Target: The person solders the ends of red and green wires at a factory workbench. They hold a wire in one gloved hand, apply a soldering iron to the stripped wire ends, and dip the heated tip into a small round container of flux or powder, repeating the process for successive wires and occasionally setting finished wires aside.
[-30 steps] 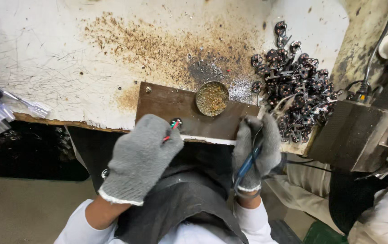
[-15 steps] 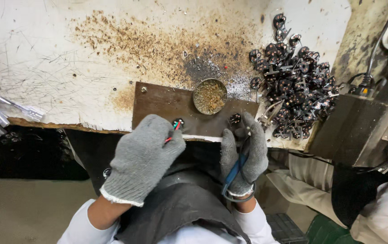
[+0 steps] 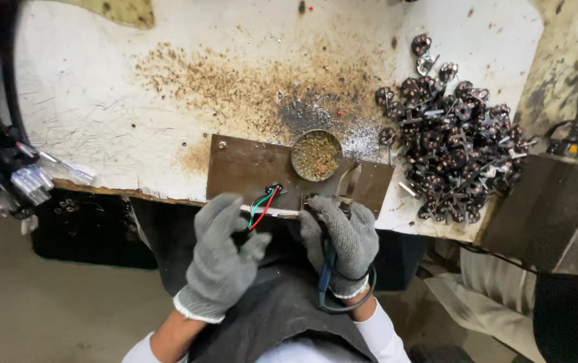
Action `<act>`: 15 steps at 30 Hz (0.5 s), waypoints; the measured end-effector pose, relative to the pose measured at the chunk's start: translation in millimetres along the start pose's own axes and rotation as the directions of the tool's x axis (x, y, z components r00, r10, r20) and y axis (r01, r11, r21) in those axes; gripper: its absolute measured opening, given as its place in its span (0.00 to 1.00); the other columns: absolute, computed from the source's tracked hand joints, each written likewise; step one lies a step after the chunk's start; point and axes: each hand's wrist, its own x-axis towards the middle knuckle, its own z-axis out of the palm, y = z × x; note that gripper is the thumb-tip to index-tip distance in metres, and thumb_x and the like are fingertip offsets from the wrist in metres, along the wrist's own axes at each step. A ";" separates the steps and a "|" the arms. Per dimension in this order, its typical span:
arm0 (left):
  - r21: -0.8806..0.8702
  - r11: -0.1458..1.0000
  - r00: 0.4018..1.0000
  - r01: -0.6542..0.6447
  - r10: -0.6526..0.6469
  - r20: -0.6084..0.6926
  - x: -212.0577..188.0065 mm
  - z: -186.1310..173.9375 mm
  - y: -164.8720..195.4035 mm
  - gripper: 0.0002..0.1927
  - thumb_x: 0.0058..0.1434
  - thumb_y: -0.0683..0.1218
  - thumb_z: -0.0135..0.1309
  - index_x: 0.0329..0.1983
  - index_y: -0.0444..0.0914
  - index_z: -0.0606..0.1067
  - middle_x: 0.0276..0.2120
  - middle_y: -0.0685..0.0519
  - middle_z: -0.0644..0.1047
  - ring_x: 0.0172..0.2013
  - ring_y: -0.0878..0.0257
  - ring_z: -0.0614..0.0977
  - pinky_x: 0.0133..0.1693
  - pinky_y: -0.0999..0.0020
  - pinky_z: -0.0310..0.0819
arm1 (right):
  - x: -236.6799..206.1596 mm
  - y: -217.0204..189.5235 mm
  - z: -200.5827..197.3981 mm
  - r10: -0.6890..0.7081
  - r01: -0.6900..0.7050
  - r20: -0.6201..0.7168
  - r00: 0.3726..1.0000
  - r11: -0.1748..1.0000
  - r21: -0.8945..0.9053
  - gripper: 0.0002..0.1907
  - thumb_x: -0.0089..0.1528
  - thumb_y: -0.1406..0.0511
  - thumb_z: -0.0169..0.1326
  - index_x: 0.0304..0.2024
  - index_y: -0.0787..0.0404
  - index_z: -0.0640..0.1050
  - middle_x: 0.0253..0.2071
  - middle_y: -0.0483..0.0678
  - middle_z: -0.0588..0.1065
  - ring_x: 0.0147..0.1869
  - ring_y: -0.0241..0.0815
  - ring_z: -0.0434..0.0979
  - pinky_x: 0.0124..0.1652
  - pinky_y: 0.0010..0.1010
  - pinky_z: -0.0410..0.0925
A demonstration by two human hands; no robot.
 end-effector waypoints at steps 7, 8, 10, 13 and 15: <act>0.098 0.995 0.977 0.030 -0.050 0.209 -20.4 -63.2 12.4 0.26 0.42 0.31 0.51 0.48 0.36 0.76 0.37 0.48 0.80 0.38 0.51 0.84 0.38 0.64 0.81 | 1.9 20.0 0.2 -0.136 0.136 0.050 0.989 0.991 0.006 0.16 0.52 0.67 0.64 0.43 0.59 0.80 0.34 0.50 0.80 0.36 0.52 0.80 0.38 0.40 0.72; 0.151 0.971 0.964 -0.184 0.148 0.221 9.6 -70.8 38.3 0.24 0.43 0.36 0.59 0.48 0.37 0.77 0.37 0.49 0.80 0.38 0.51 0.83 0.39 0.61 0.79 | 1.8 19.3 1.1 -0.094 0.094 0.055 0.994 0.996 -0.001 0.20 0.49 0.65 0.66 0.44 0.60 0.81 0.32 0.49 0.79 0.33 0.52 0.80 0.35 0.39 0.71; 0.257 0.795 0.834 -0.549 0.500 0.234 85.6 -76.4 89.0 0.20 0.51 0.39 0.63 0.49 0.38 0.78 0.40 0.50 0.79 0.40 0.52 0.82 0.43 0.57 0.78 | 1.0 15.1 2.7 -0.089 0.089 0.006 0.996 0.996 -0.006 0.19 0.50 0.67 0.65 0.45 0.62 0.82 0.31 0.50 0.79 0.32 0.51 0.79 0.35 0.38 0.71; 0.447 0.582 0.717 -0.679 0.657 0.235 184.7 -59.8 124.6 0.17 0.64 0.42 0.59 0.57 0.38 0.76 0.44 0.50 0.78 0.44 0.54 0.81 0.49 0.59 0.77 | -0.8 5.7 4.8 -0.145 0.145 -0.102 0.984 0.989 -0.007 0.11 0.60 0.73 0.56 0.45 0.63 0.80 0.34 0.52 0.78 0.35 0.51 0.79 0.38 0.38 0.72; 0.407 0.686 0.774 -0.603 0.627 0.090 197.6 -52.3 122.7 0.23 0.61 0.44 0.56 0.60 0.33 0.72 0.54 0.42 0.75 0.54 0.50 0.77 0.56 0.59 0.74 | -2.1 2.4 6.3 -0.129 0.127 -0.078 0.989 0.991 -0.034 0.10 0.62 0.73 0.55 0.46 0.65 0.81 0.34 0.54 0.79 0.34 0.50 0.78 0.37 0.37 0.71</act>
